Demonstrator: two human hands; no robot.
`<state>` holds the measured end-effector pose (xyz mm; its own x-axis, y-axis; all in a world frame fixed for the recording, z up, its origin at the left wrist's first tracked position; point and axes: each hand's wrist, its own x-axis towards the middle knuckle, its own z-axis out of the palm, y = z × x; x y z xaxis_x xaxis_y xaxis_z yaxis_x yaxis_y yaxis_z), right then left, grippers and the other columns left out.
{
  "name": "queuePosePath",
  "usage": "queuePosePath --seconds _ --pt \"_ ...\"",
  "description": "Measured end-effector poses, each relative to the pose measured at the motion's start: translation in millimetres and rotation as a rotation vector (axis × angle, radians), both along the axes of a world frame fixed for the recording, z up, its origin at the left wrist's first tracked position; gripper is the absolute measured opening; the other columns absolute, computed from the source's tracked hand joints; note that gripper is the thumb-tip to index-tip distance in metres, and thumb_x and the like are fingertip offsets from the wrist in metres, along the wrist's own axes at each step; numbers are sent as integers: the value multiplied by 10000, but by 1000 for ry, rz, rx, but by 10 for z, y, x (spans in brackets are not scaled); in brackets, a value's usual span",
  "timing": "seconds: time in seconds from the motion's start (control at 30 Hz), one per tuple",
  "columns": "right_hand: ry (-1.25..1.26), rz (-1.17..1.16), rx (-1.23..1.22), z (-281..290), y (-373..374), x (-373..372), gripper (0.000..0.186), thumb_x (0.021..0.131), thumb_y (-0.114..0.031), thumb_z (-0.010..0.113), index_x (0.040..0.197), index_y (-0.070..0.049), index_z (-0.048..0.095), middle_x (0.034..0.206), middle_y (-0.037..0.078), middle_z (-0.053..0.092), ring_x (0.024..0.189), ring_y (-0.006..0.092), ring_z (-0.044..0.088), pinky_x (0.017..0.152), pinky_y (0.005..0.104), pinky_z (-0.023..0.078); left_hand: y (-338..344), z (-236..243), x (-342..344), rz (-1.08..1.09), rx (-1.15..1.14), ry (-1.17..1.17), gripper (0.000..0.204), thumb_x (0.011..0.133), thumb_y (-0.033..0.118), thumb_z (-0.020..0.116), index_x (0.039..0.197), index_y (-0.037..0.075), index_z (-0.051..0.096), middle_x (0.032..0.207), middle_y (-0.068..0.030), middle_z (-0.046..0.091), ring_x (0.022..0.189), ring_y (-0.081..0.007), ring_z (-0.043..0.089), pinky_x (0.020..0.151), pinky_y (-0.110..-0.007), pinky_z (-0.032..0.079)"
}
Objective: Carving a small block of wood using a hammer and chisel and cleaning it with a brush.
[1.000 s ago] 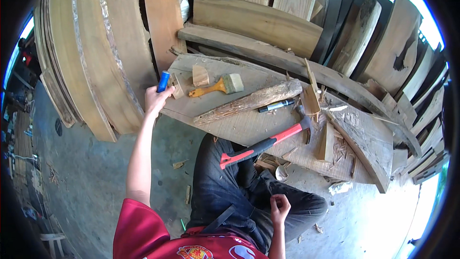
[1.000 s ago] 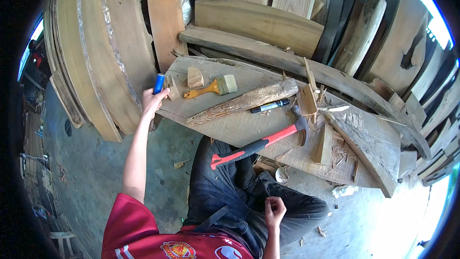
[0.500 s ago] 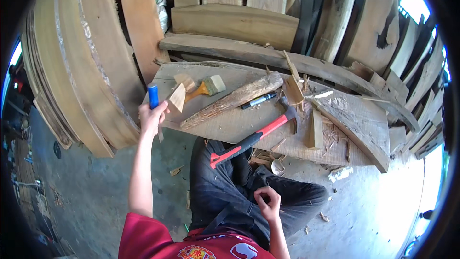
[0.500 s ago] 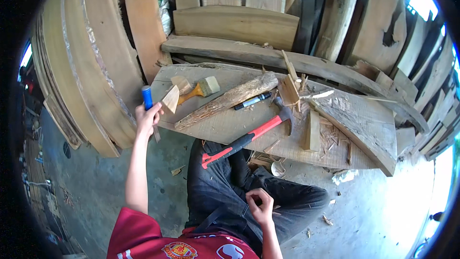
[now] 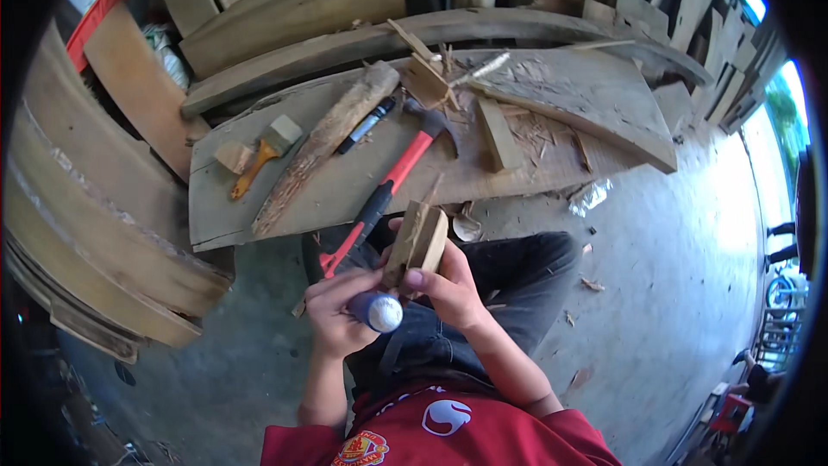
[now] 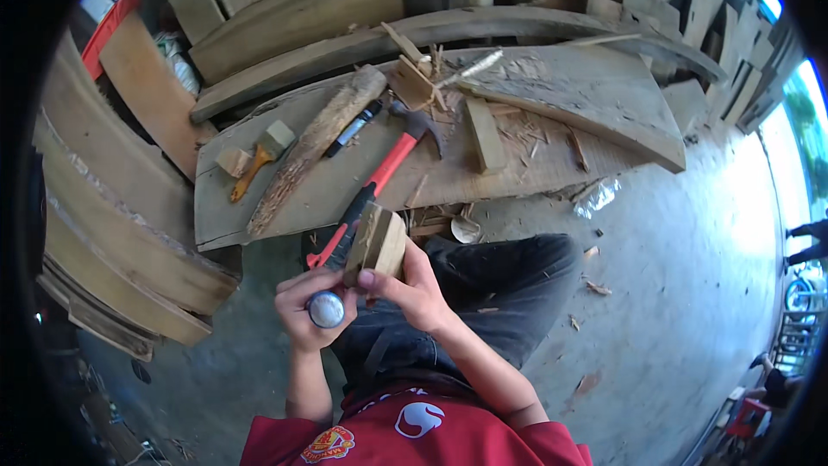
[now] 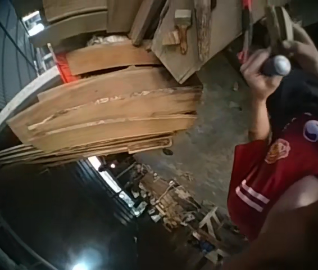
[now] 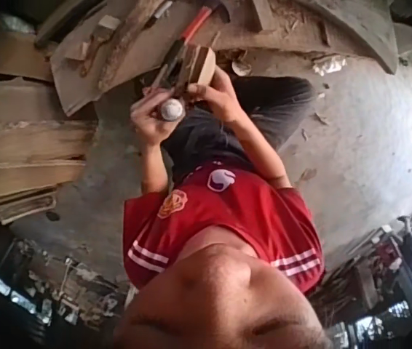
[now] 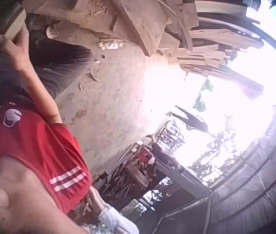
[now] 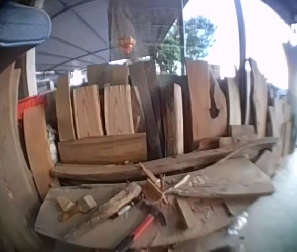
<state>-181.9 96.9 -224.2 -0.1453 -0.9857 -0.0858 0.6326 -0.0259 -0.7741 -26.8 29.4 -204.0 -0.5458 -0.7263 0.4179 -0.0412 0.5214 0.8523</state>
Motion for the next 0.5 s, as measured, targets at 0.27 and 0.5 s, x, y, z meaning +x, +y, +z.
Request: queuePosePath --seconds 0.27,0.5 --pt "-73 -37 12 -48 255 -112 737 718 -228 678 1327 46 365 966 198 611 748 235 666 434 260 485 15 165 -80 -176 145 54 167 732 -50 677 898 -41 693 701 -95 671 601 -114 633 555 -211 480" --pt "346 -162 -56 -33 308 -105 702 708 -174 761 1297 19 433 1081 88 592 948 152 590 828 281 481 83 254 -360 -66 210 -9 177 715 5 755 869 -35 677 700 -42 635 622 -90 592 566 -228 447"
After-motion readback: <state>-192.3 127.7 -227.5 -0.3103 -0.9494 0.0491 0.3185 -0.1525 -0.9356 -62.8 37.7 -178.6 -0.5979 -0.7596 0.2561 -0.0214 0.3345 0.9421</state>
